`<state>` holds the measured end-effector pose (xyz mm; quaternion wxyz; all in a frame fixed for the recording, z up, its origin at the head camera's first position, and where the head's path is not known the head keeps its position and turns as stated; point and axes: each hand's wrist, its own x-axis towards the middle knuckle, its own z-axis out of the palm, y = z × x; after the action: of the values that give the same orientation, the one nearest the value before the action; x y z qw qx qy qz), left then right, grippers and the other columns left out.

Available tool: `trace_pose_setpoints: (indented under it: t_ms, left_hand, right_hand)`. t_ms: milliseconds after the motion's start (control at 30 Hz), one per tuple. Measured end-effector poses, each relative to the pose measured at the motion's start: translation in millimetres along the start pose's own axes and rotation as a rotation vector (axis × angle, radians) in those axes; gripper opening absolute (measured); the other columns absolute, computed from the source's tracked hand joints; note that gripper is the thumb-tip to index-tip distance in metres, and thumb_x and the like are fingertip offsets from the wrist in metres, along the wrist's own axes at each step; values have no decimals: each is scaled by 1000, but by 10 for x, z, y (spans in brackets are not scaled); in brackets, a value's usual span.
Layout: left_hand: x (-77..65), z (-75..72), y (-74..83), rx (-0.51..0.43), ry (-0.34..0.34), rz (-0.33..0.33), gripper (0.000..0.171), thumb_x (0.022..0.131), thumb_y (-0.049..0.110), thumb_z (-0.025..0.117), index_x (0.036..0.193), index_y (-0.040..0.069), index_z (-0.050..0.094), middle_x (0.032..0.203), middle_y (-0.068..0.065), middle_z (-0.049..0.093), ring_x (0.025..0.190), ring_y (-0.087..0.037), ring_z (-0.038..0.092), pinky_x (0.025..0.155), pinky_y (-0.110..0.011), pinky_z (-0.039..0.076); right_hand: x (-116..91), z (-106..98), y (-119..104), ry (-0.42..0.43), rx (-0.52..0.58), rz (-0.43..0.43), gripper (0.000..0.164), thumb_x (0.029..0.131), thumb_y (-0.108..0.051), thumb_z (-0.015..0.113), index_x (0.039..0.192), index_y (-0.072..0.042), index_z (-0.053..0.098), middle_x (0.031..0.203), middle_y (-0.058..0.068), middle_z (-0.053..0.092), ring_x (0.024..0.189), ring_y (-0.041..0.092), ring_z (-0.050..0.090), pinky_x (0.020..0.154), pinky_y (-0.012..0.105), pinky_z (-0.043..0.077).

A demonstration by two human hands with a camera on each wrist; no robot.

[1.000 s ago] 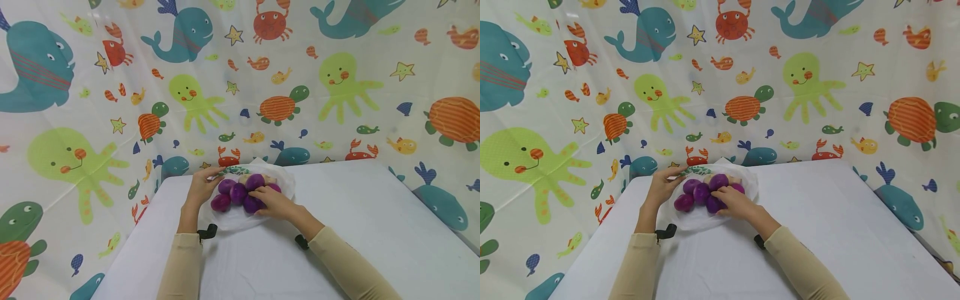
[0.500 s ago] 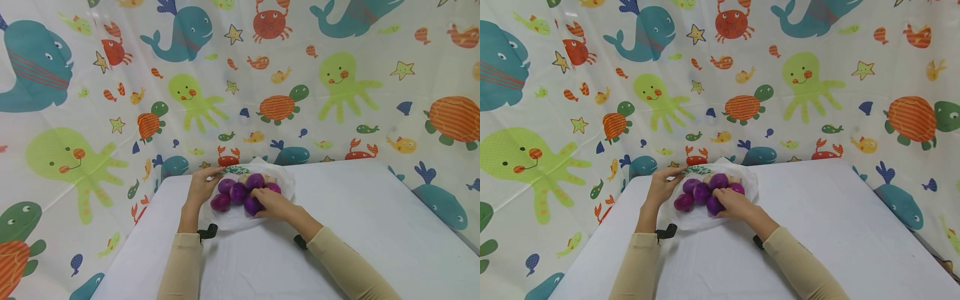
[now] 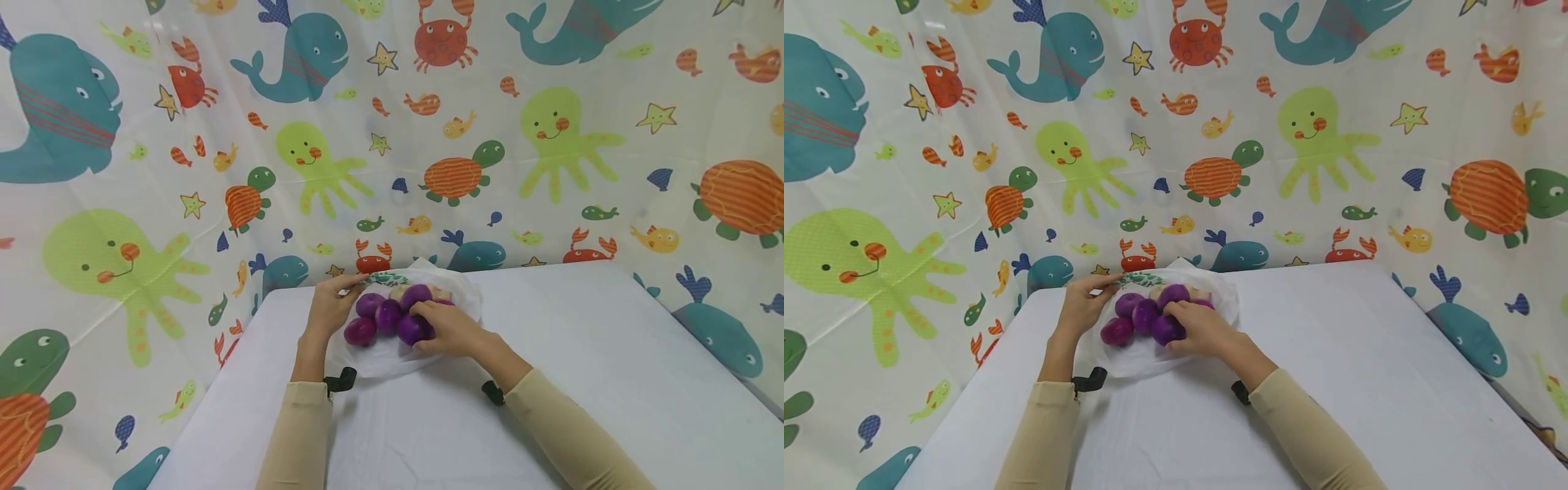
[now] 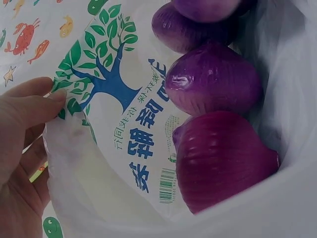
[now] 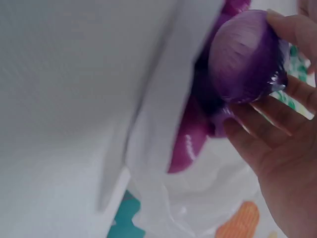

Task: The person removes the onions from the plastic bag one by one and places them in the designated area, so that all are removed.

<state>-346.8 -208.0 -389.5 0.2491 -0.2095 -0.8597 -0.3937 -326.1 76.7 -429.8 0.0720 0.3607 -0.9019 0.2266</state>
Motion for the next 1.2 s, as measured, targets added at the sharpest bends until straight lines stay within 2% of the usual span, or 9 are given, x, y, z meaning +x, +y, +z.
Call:
trace_pose_setpoints:
  t_ms: [200, 333, 600, 800, 1200]
  left_hand:
    - [11, -7, -2, 14, 11, 0, 25, 95, 7, 75, 118, 14, 80, 116, -8, 79, 102, -25, 74, 85, -44, 65]
    - [14, 0, -5, 2, 2, 3, 24, 95, 7, 74, 118, 14, 80, 117, -8, 79, 103, -25, 74, 86, -43, 65]
    - [0, -7, -14, -7, 13, 12, 23, 95, 5, 74, 117, 12, 80, 115, -9, 79, 104, -27, 75, 84, -43, 65]
    - [1, -12, -5, -13, 8, 11, 23, 96, 4, 73, 115, 12, 81, 115, -9, 79, 104, -26, 75, 84, -43, 65]
    - [-10, 11, -14, -13, 12, 7, 23, 96, 4, 73, 116, 13, 81, 115, -7, 79, 105, -26, 75, 86, -42, 65]
  right_hand:
    - [-29, -180, 30, 87, 86, -1, 58, 86, -36, 85, 136, -20, 59, 136, 7, 63, 125, 28, 59, 101, 51, 58]
    - [-55, -288, 85, 142, 130, -1, 61, 88, -33, 85, 140, -18, 59, 139, 7, 64, 128, 29, 61, 102, 52, 58]
    - [-128, -523, 329, 297, 259, 17, 64, 88, -23, 86, 144, -15, 58, 144, 9, 62, 127, 31, 63, 103, 50, 58]
    - [-205, -664, 530, 386, 278, 38, 63, 87, -17, 87, 144, -11, 59, 145, 12, 62, 128, 33, 63, 105, 50, 57]
    - [-339, -724, 884, 505, 260, 134, 63, 89, -20, 85, 145, -11, 58, 148, 16, 59, 132, 37, 59, 106, 56, 54]
